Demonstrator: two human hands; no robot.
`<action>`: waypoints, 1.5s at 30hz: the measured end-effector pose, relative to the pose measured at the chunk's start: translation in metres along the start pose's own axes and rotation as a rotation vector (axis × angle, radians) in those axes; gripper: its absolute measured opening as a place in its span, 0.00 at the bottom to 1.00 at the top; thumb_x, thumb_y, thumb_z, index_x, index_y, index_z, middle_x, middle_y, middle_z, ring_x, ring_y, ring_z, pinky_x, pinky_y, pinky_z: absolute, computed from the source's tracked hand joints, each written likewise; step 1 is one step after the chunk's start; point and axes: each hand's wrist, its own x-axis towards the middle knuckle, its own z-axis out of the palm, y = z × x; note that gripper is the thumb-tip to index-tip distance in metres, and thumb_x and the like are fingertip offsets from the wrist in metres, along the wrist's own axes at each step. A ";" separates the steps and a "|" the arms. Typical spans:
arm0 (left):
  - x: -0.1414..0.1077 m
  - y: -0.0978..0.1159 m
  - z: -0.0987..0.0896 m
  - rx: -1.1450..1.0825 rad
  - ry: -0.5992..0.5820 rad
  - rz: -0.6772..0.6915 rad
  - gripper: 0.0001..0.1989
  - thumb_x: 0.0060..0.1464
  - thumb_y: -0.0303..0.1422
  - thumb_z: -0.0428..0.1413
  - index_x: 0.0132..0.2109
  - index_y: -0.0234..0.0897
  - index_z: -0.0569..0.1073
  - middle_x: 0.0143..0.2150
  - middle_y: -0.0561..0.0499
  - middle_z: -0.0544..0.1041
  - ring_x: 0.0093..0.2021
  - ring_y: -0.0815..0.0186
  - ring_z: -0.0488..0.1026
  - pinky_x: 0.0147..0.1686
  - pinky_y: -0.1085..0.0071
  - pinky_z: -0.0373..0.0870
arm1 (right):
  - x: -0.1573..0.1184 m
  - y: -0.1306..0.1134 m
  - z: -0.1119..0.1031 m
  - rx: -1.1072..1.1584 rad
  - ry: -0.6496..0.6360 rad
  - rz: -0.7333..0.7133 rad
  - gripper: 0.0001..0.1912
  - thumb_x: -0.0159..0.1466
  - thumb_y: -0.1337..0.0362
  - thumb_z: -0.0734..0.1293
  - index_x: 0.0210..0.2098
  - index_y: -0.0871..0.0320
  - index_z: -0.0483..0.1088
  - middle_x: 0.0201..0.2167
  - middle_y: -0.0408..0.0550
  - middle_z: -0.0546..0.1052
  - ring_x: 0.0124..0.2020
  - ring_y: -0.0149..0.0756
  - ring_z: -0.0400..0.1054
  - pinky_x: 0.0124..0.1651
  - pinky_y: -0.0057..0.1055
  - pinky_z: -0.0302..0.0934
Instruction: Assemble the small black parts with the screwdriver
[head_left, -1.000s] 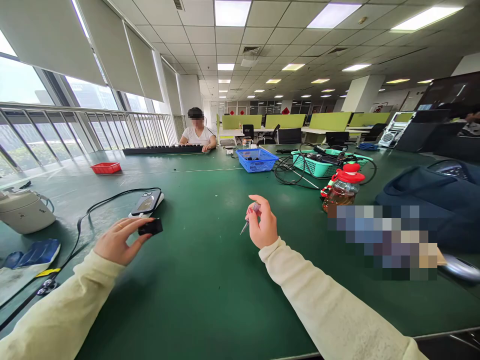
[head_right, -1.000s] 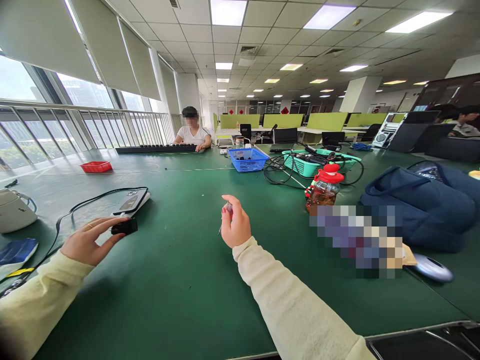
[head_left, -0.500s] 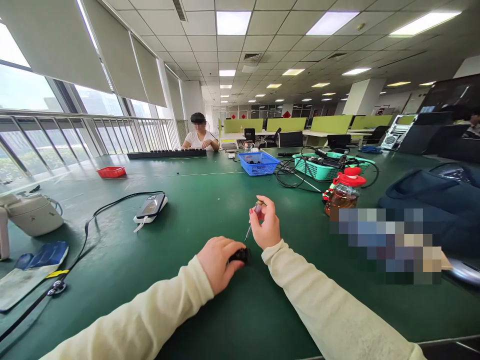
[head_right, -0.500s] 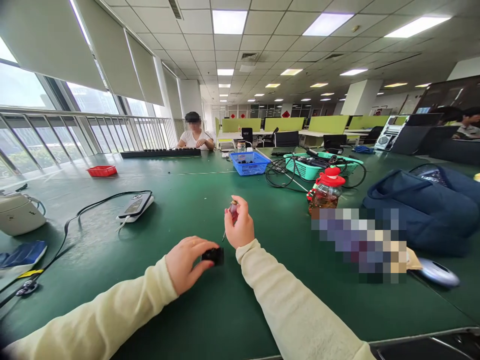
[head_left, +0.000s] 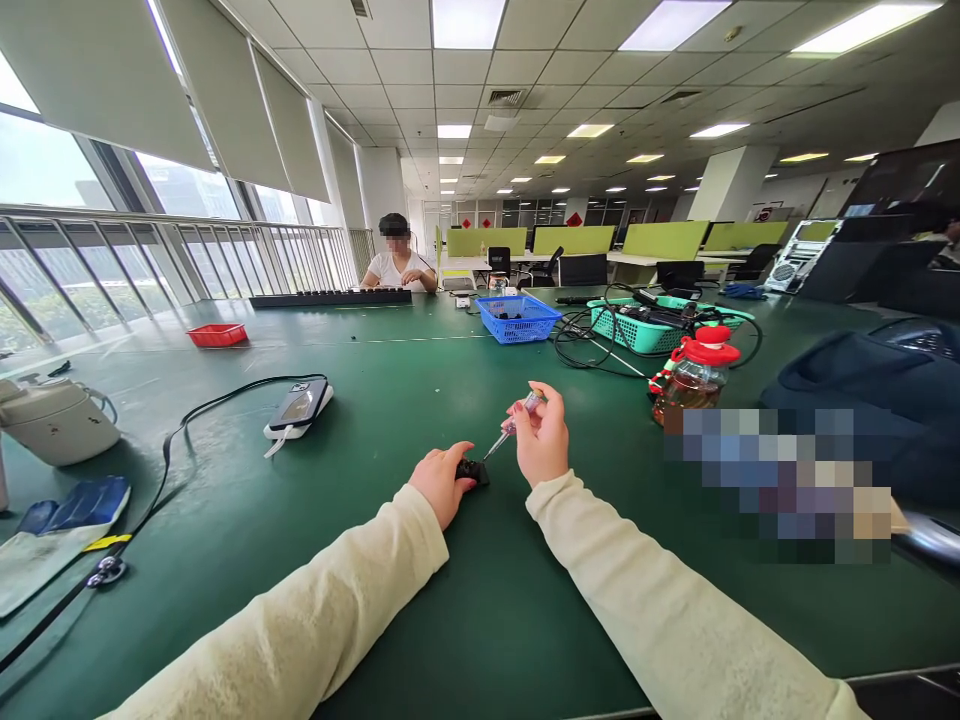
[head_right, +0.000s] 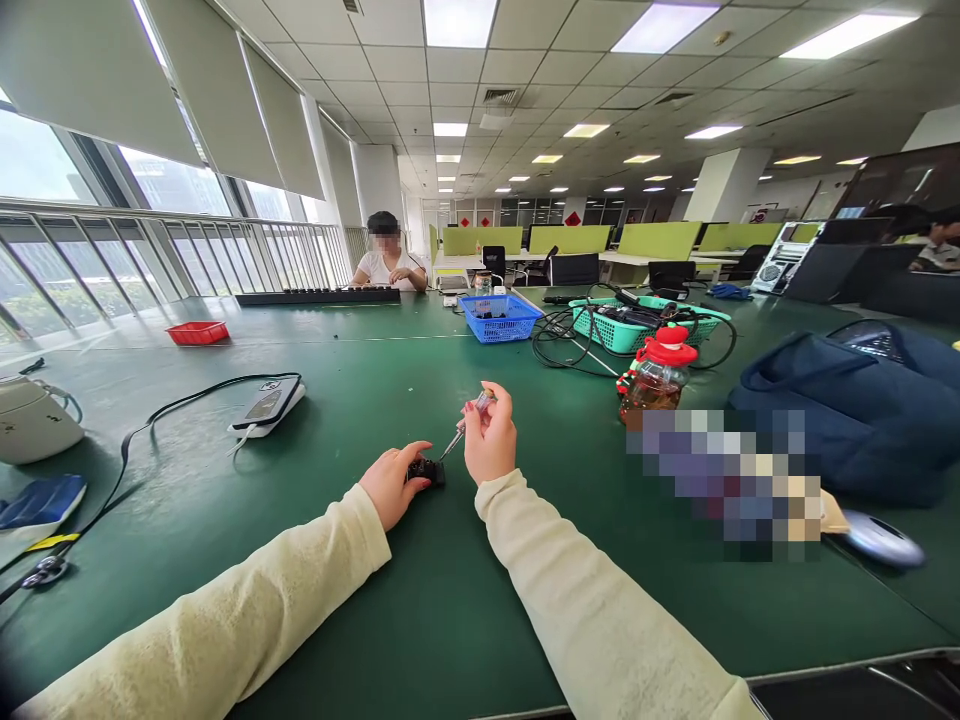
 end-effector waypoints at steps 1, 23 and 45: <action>0.001 -0.002 0.002 -0.024 0.006 -0.001 0.24 0.54 0.27 0.56 0.58 0.37 0.65 0.48 0.46 0.77 0.50 0.57 0.71 0.53 0.60 0.67 | 0.000 0.000 0.000 0.011 -0.003 -0.008 0.17 0.63 0.60 0.62 0.50 0.55 0.58 0.30 0.43 0.74 0.24 0.31 0.72 0.33 0.33 0.71; 0.005 -0.004 0.004 -0.029 -0.010 -0.007 0.19 0.52 0.31 0.57 0.52 0.39 0.73 0.45 0.47 0.79 0.49 0.56 0.72 0.52 0.61 0.69 | -0.007 -0.003 0.002 -0.005 -0.157 -0.119 0.14 0.66 0.59 0.61 0.50 0.54 0.57 0.32 0.43 0.73 0.26 0.31 0.73 0.33 0.33 0.71; 0.002 -0.005 0.003 -0.111 -0.037 -0.015 0.19 0.51 0.30 0.58 0.52 0.39 0.73 0.46 0.47 0.79 0.50 0.57 0.71 0.54 0.60 0.67 | -0.003 0.002 0.005 -0.074 -0.147 -0.078 0.19 0.64 0.57 0.63 0.53 0.54 0.61 0.32 0.42 0.72 0.26 0.30 0.71 0.34 0.33 0.71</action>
